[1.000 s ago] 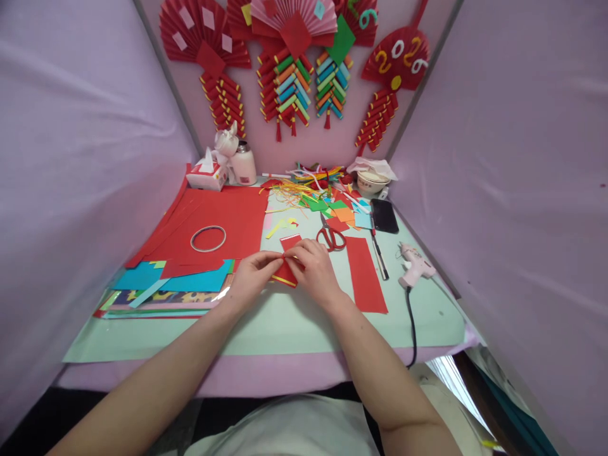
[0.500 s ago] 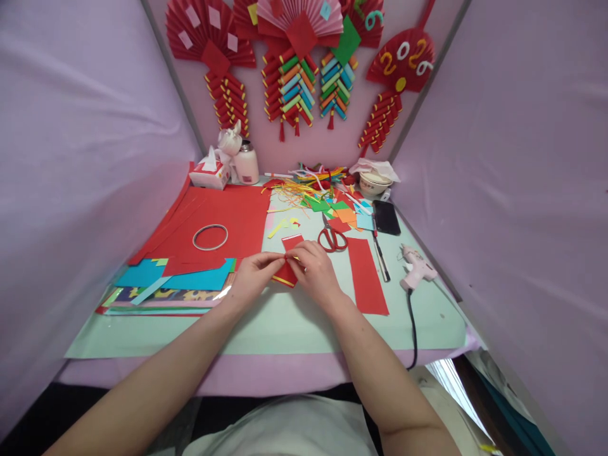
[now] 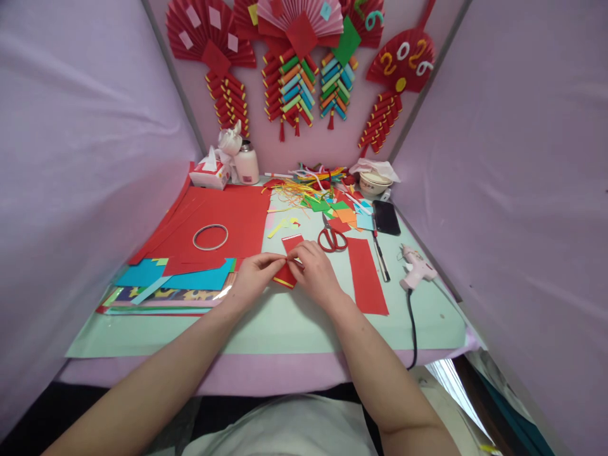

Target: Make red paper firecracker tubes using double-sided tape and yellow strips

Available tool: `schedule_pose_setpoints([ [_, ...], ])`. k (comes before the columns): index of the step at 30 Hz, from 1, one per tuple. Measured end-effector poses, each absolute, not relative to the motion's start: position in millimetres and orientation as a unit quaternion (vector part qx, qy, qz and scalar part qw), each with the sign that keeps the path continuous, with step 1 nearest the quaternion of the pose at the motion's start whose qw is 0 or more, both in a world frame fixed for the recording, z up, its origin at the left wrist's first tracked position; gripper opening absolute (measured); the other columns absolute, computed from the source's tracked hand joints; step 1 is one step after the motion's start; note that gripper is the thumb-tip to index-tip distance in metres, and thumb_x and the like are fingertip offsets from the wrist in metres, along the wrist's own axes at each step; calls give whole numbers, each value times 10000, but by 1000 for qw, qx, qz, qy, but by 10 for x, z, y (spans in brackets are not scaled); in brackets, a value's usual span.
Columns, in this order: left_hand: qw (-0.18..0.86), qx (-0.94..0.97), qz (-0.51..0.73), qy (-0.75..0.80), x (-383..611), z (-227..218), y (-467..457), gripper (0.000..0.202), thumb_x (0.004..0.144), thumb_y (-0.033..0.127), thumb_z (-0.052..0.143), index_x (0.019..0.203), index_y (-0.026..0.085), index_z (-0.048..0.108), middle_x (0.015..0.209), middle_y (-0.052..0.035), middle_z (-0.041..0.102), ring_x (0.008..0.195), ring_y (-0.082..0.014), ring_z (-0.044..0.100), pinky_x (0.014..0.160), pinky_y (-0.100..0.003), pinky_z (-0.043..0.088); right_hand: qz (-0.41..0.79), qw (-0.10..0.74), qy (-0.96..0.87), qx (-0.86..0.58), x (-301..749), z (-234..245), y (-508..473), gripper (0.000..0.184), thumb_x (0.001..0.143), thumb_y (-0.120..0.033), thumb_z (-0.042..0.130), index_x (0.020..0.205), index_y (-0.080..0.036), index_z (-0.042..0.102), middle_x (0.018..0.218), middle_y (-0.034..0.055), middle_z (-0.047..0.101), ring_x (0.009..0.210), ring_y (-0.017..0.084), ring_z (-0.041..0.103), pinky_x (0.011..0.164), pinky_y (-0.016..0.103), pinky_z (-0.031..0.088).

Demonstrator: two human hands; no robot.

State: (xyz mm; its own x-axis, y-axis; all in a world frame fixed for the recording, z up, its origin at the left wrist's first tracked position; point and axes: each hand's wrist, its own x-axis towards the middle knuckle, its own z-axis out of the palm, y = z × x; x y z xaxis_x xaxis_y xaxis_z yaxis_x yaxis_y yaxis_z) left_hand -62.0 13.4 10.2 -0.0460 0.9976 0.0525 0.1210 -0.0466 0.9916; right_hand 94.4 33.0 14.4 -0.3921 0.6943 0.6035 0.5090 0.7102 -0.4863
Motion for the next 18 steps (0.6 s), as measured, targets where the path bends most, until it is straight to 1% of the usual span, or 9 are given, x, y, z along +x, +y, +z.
schedule_pose_setpoints([
  [5, 440, 529, 497, 529, -626, 103, 140, 177, 736, 294, 615, 792, 164, 720, 840, -54, 731, 825, -198, 657, 748, -282, 492, 124, 418, -822, -366, 947, 162, 320, 86, 855, -134, 525, 841, -213, 554, 849, 39, 562, 845, 190, 521, 764, 328, 433],
  [11, 411, 549, 493, 536, -624, 115, 131, 177, 750, 281, 586, 782, 167, 717, 826, -46, 727, 802, -189, 651, 748, -281, 492, 112, 415, -823, -372, 952, 187, 317, 62, 878, -180, 518, 880, -217, 569, 868, 48, 573, 853, 198, 520, 757, 333, 433],
  [15, 371, 578, 487, 540, -615, 118, 111, 169, 753, 257, 570, 779, 179, 719, 816, -33, 722, 787, -177, 640, 747, -273, 485, 96, 395, -834, -373, 955, 175, 325, 77, 882, -166, 497, 869, -220, 551, 868, 54, 567, 858, 208, 514, 759, 350, 433],
  [18, 366, 586, 481, 540, -614, 115, 104, 168, 751, 253, 565, 770, 181, 715, 808, -29, 720, 780, -174, 636, 742, -269, 481, 72, 371, -846, -376, 952, 157, 335, 90, 886, -153, 473, 873, -215, 536, 887, 66, 554, 877, 217, 505, 768, 362, 431],
])
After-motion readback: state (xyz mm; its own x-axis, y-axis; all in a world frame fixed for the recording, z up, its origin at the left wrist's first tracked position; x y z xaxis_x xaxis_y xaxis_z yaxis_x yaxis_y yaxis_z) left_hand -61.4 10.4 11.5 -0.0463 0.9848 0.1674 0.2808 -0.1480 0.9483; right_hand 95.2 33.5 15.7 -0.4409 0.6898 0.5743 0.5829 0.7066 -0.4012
